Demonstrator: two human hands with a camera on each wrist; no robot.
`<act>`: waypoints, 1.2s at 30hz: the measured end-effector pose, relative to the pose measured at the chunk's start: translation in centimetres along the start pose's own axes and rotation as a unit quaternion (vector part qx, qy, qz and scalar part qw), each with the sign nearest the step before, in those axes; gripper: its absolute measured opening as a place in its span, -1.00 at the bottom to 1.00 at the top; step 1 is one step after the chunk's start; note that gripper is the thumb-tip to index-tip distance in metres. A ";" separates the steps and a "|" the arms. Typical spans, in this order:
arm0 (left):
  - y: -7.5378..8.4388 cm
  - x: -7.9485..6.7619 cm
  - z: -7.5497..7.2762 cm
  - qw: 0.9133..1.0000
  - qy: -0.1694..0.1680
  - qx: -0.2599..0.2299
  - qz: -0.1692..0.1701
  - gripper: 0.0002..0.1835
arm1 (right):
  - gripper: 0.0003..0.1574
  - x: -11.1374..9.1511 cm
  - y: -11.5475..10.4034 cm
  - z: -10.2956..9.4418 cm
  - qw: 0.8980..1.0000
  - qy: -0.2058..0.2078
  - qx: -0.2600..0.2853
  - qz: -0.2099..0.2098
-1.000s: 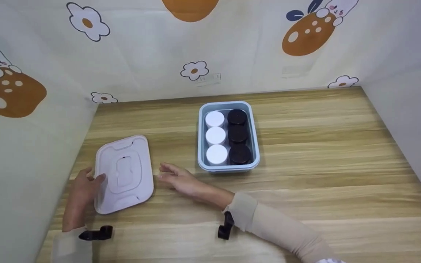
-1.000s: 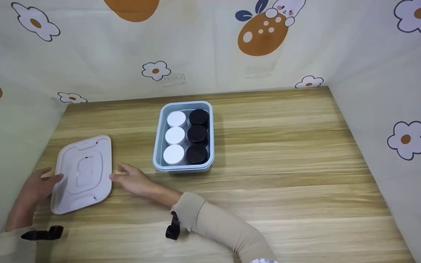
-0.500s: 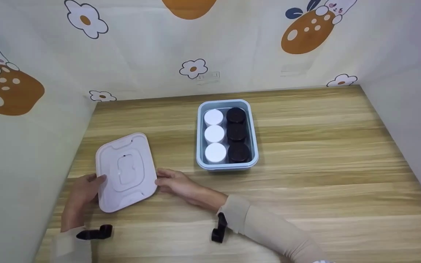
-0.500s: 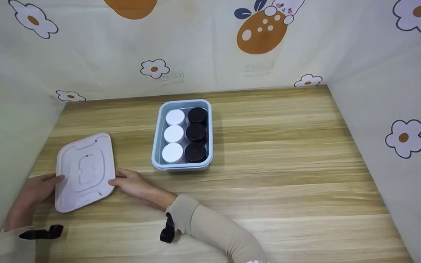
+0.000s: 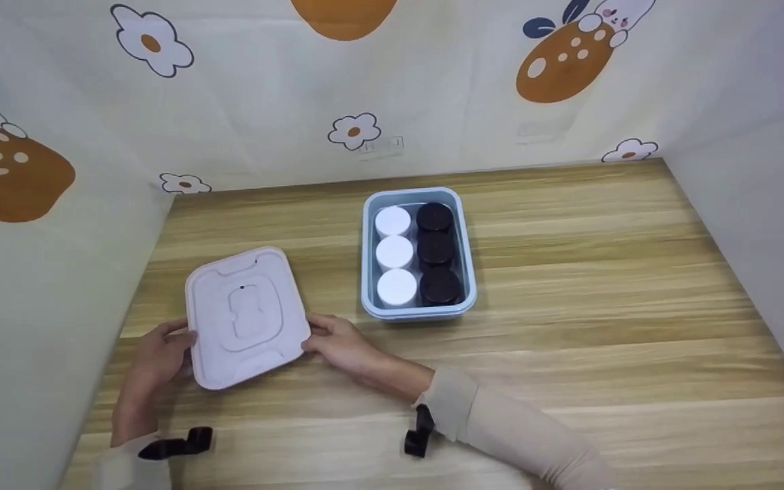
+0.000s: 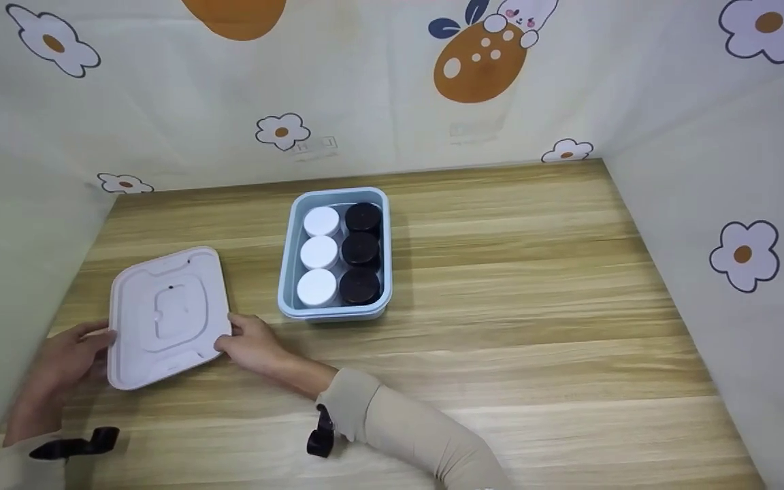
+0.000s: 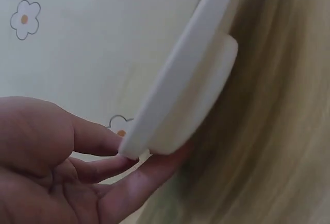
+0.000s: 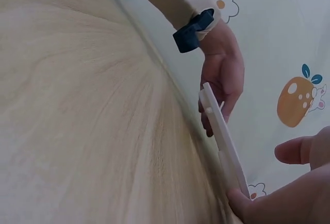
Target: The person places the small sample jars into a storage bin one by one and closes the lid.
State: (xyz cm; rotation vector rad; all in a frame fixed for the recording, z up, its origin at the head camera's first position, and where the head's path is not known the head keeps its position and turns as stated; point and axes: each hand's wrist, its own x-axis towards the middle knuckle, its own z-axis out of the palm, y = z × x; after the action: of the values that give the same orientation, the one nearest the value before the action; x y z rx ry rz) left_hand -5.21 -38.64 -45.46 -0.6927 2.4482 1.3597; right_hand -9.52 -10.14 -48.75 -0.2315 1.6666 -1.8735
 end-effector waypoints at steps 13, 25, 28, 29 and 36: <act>4.3 -2.7 0.5 0.992 0.037 -0.122 0.006 -0.33 | -0.18 -2.2 -2.1 -0.6 0.987 0.038 -0.128 -0.092; 8.8 -5.3 2.5 0.978 0.128 -0.158 0.047 -0.43 | -0.35 -3.2 -8.2 0.9 0.995 -0.062 -0.027 -0.073; 10.0 -5.7 3.3 0.976 0.139 -0.157 0.051 -0.43 | -0.38 -2.8 -9.4 1.5 0.995 -0.076 -0.017 -0.063; 10.3 -5.8 3.6 0.976 0.141 -0.155 0.052 -0.43 | -0.39 -2.7 -9.8 1.7 0.995 -0.079 -0.024 -0.062; 12.2 -6.3 4.8 0.977 0.139 -0.148 0.066 -0.41 | -0.36 -2.3 -11.1 2.7 0.985 -0.083 -0.122 -0.083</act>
State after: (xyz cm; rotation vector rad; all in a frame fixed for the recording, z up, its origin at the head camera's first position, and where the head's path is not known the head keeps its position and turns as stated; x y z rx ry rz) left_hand -6.21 -27.28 -36.42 -0.8533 2.5666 1.8174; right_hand -9.90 -10.94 -37.15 -0.6285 1.8041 -1.7084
